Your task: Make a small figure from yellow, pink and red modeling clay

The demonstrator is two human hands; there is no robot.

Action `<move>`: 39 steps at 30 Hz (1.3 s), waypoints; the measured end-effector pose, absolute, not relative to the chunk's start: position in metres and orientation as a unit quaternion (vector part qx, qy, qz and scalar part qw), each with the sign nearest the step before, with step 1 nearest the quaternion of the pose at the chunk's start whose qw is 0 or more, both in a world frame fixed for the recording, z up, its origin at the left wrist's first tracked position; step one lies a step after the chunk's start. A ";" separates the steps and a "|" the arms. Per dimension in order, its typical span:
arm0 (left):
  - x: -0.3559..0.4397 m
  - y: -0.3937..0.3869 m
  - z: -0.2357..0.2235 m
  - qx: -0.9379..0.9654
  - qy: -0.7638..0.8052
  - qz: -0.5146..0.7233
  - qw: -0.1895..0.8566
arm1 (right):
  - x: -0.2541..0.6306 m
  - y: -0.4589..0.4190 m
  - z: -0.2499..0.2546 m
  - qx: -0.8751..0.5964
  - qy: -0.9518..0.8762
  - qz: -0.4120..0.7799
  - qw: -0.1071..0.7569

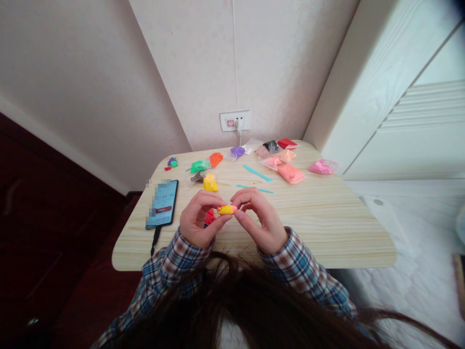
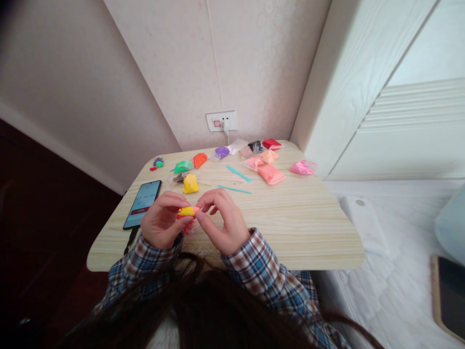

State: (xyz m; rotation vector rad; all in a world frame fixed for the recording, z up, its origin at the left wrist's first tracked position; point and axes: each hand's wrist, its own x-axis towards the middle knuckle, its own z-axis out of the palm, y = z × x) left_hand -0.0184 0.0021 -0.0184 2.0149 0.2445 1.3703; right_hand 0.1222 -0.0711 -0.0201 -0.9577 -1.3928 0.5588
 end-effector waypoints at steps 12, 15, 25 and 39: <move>-0.017 0.001 -0.016 0.794 0.101 0.521 0.296 | 0.122 -0.070 -0.019 -0.446 -0.601 0.214 0.628; -0.015 -0.001 -0.014 0.808 0.106 0.520 0.257 | 0.121 -0.070 -0.019 -0.461 -0.607 0.184 0.620; -0.014 -0.002 -0.016 0.814 0.137 0.498 0.267 | 0.122 -0.068 -0.021 -0.473 -0.629 0.126 0.604; -0.012 0.001 -0.016 0.803 0.114 0.503 0.298 | 0.122 -0.069 -0.020 -0.478 -0.623 0.110 0.609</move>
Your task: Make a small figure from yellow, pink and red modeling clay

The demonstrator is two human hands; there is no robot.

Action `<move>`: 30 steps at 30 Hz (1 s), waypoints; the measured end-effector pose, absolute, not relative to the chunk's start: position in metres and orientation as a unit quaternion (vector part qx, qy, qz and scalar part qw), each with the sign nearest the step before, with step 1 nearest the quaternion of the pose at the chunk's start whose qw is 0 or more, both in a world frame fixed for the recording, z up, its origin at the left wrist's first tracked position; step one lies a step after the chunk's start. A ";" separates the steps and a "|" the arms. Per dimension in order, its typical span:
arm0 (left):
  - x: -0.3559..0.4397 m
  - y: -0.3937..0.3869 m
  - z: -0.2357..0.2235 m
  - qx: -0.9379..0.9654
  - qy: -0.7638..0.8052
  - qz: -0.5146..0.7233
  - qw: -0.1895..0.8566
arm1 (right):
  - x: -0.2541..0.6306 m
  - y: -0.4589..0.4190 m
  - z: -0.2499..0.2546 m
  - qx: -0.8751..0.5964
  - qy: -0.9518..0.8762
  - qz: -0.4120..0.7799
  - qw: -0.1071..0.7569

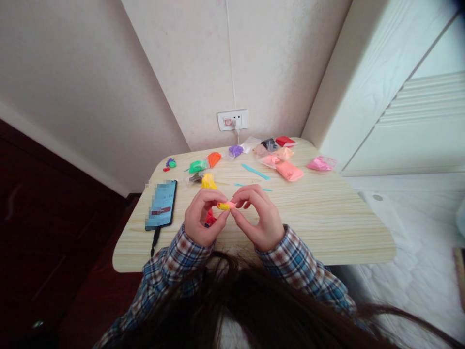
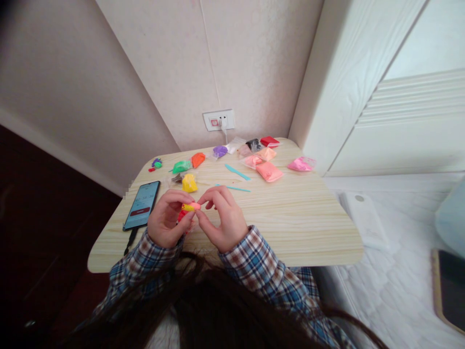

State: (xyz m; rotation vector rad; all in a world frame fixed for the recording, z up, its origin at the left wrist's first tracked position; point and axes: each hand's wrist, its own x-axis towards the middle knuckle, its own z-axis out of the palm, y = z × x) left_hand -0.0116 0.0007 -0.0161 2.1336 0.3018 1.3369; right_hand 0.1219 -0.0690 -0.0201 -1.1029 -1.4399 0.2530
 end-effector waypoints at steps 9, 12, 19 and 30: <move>-0.012 0.002 -0.017 0.799 0.105 0.508 0.306 | 0.122 -0.068 -0.023 -0.476 -0.624 0.107 0.611; -0.012 0.001 -0.016 0.799 0.105 0.510 0.301 | 0.122 -0.068 -0.022 -0.473 -0.625 0.113 0.610; -0.013 0.000 -0.015 0.802 0.121 0.510 0.286 | 0.124 -0.070 -0.020 -0.474 -0.626 0.118 0.607; -0.017 0.002 -0.013 0.800 0.133 0.525 0.261 | 0.181 -0.068 -0.068 -0.710 -0.545 0.013 0.445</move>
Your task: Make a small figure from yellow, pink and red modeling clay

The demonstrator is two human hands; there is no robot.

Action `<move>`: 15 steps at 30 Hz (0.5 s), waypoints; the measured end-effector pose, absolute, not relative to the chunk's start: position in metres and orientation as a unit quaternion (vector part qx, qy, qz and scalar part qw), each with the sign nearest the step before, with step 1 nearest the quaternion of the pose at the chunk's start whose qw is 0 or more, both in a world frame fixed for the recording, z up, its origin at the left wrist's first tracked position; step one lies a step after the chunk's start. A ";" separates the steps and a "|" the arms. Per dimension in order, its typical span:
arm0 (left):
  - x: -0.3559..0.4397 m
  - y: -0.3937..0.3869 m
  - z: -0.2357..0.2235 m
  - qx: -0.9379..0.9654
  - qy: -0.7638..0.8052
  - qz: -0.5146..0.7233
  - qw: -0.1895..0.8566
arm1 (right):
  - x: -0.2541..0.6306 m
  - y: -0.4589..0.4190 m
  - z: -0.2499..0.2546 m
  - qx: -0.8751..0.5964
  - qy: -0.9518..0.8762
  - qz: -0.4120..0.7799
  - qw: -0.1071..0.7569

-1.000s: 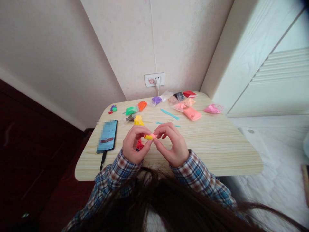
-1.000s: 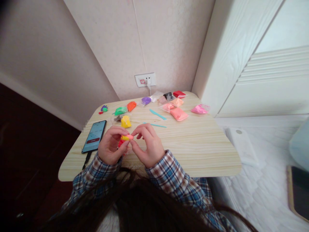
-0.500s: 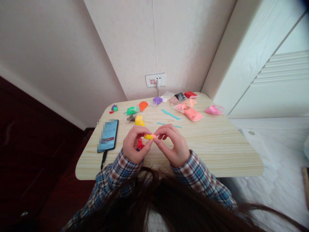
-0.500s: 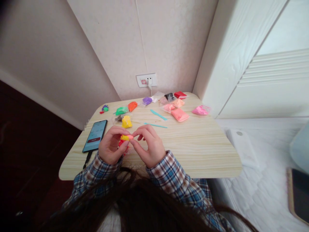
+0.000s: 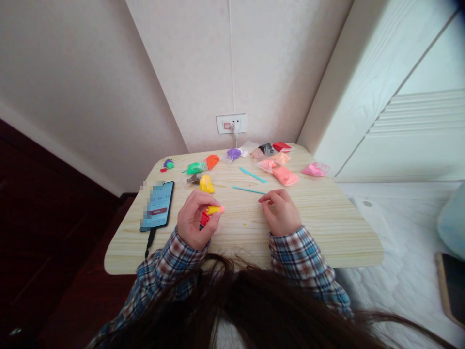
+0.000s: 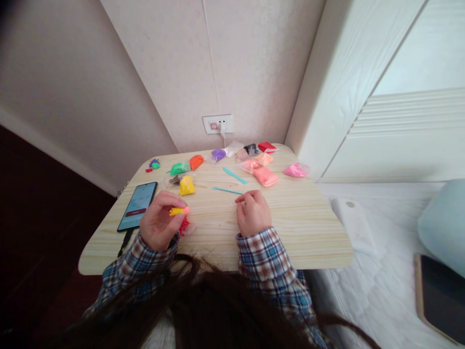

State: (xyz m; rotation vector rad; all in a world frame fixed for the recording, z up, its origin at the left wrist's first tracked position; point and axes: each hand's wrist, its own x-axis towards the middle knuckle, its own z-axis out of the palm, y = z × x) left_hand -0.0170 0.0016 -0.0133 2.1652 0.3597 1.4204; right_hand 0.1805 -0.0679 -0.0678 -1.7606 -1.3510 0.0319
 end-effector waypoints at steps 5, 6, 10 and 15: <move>-0.017 0.003 -0.014 0.805 0.129 0.523 0.248 | 0.190 -0.065 -0.082 -0.731 -0.569 0.008 0.377; -0.017 0.003 -0.014 0.805 0.128 0.523 0.250 | 0.191 -0.065 -0.083 -0.730 -0.570 0.006 0.378; -0.016 0.001 -0.016 0.784 0.135 0.532 0.290 | 0.196 -0.065 -0.088 -0.708 -0.592 0.011 0.386; -0.015 0.000 -0.017 0.775 0.130 0.541 0.300 | 0.199 -0.065 -0.090 -0.692 -0.618 0.010 0.374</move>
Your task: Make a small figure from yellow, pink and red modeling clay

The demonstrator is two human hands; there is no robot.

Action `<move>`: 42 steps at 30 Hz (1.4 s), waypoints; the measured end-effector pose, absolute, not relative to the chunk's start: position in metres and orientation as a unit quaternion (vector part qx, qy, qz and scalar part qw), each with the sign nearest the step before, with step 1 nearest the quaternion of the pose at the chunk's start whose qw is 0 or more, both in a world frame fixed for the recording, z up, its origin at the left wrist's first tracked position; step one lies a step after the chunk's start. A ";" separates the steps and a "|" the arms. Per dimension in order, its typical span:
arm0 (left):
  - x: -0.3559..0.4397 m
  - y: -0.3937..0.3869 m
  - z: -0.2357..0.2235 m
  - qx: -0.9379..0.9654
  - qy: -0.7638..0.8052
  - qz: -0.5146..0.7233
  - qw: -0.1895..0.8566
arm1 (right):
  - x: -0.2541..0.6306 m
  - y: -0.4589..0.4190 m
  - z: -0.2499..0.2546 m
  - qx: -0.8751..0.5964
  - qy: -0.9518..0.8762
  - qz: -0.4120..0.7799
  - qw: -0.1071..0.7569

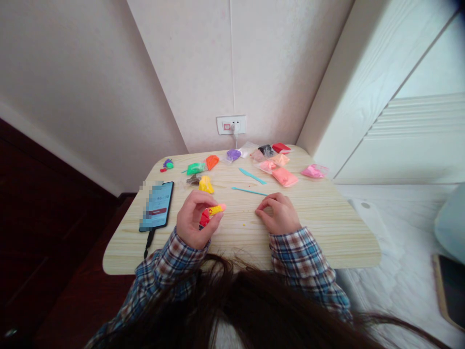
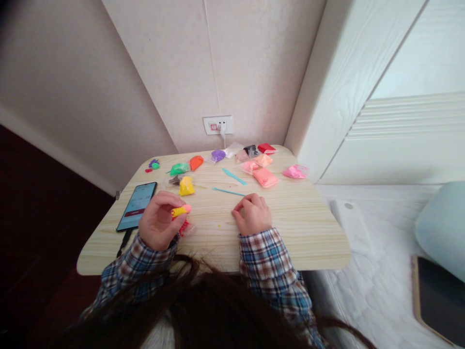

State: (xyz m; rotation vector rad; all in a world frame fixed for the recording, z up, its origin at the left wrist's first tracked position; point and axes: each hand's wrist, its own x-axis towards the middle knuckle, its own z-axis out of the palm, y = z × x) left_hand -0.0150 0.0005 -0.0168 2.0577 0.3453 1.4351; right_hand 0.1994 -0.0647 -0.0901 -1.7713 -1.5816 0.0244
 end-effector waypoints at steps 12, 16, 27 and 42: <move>-0.016 -0.001 -0.013 0.772 0.102 0.546 0.309 | 0.192 -0.069 -0.080 -0.663 -0.631 0.016 0.402; -0.017 -0.001 -0.014 0.778 0.098 0.537 0.310 | 0.174 -0.071 -0.051 -0.559 -0.627 0.098 0.534; -0.018 0.000 -0.017 0.798 0.049 0.526 0.290 | 0.123 -0.077 -0.021 -0.409 -0.586 0.154 0.682; -0.019 -0.001 -0.013 0.813 0.055 0.521 0.254 | 0.123 -0.079 -0.019 -0.422 -0.599 0.140 0.667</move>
